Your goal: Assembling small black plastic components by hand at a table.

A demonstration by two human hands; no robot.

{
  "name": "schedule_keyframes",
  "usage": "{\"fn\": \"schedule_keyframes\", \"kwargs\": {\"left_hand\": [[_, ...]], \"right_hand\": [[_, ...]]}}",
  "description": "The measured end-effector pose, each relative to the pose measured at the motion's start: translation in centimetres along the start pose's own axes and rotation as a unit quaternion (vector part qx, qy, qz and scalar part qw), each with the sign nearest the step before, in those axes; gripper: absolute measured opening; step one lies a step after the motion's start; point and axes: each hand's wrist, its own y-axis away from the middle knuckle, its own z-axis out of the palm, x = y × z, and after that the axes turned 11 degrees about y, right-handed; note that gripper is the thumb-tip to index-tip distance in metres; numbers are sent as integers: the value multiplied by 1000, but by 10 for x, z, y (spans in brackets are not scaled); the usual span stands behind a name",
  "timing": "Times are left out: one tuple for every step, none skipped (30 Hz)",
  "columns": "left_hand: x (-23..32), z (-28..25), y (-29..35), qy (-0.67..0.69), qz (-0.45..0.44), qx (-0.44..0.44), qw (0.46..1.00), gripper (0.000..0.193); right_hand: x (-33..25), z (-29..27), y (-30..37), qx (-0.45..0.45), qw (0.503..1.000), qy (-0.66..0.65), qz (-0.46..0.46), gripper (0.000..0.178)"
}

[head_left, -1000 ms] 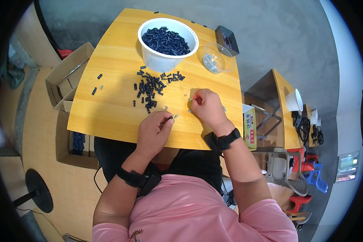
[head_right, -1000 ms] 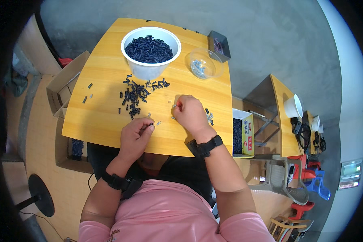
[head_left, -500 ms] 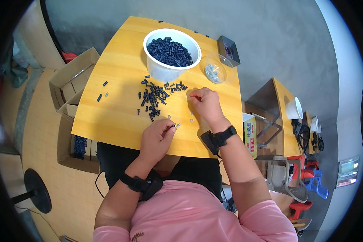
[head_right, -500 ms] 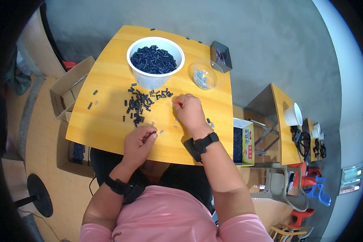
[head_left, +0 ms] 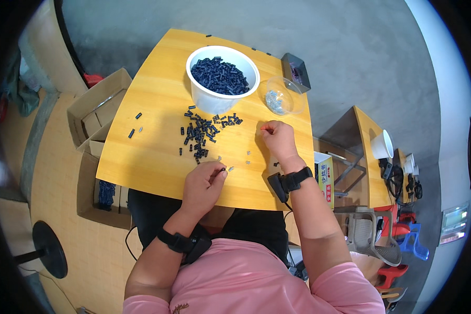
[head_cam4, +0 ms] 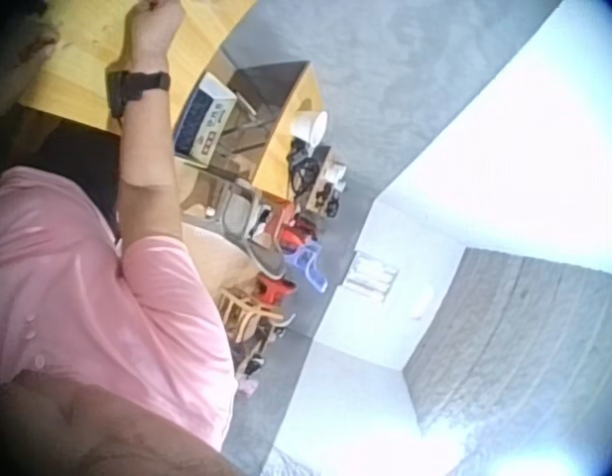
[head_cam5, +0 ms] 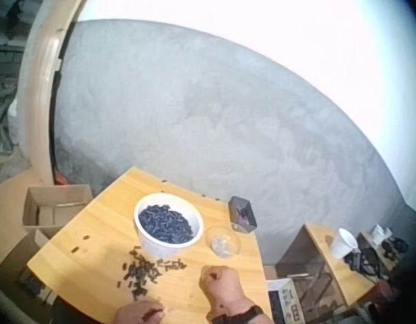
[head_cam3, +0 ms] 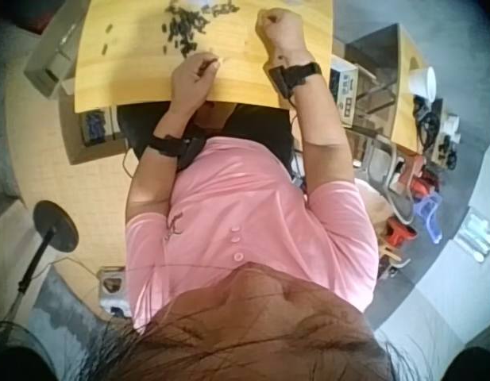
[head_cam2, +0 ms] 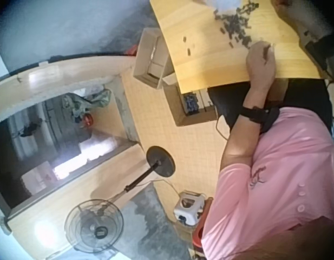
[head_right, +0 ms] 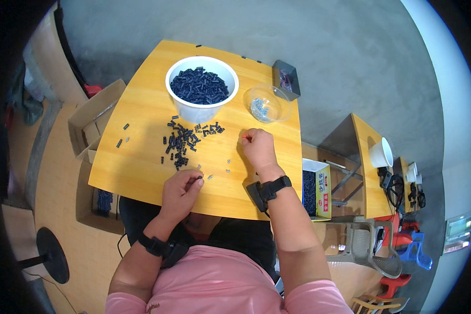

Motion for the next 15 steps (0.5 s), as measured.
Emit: {"fn": "schedule_keyframes", "kwargs": {"left_hand": [[1,0,0,-2,-6,-1,1000,13],[2,0,1,-4,-12,-1,1000,13],[3,-1,2,-3,-10,-4,1000,13],[3,-1,2,0,-15,1,1000,13],[3,-1,3,6,-19,4,1000,13],[2,1,3,9,-15,-5,1000,13],[2,1,2,2,-12,-6,1000,14],[1,1,2,-6,-9,-7,1000,14],[1,1,2,-1,-3,-19,1000,14],[2,1,4,-4,-14,-7,1000,14],[0,0,5,-7,-25,4,1000,14],[-4,-1,5,-1,-21,-10,1000,14],[-9,-2,5,9,-19,-11,1000,14],[-10,-7,6,15,-19,-2,1000,15],[-8,-6,4,25,-32,-6,999,16]], "right_hand": [[6,-1,-2,1,1000,9,1,12],[8,-1,-3,5,1000,10,3,12],[7,1,-4,27,999,23,-20,13],[7,3,-5,50,997,38,-43,14],[8,5,-6,55,997,41,-39,14],[10,9,-7,81,993,75,-47,14],[11,12,-8,108,987,110,-54,14],[9,16,-10,114,986,114,-48,14],[5,18,-11,70,976,188,-80,13],[3,20,-11,24,959,261,-108,13],[2,27,-10,29,954,263,-140,13],[-2,30,-5,31,948,266,-171,13],[-6,31,3,27,949,269,-164,14],[-19,30,10,21,949,266,-166,15],[-18,31,14,25,949,271,-157,15]]}}
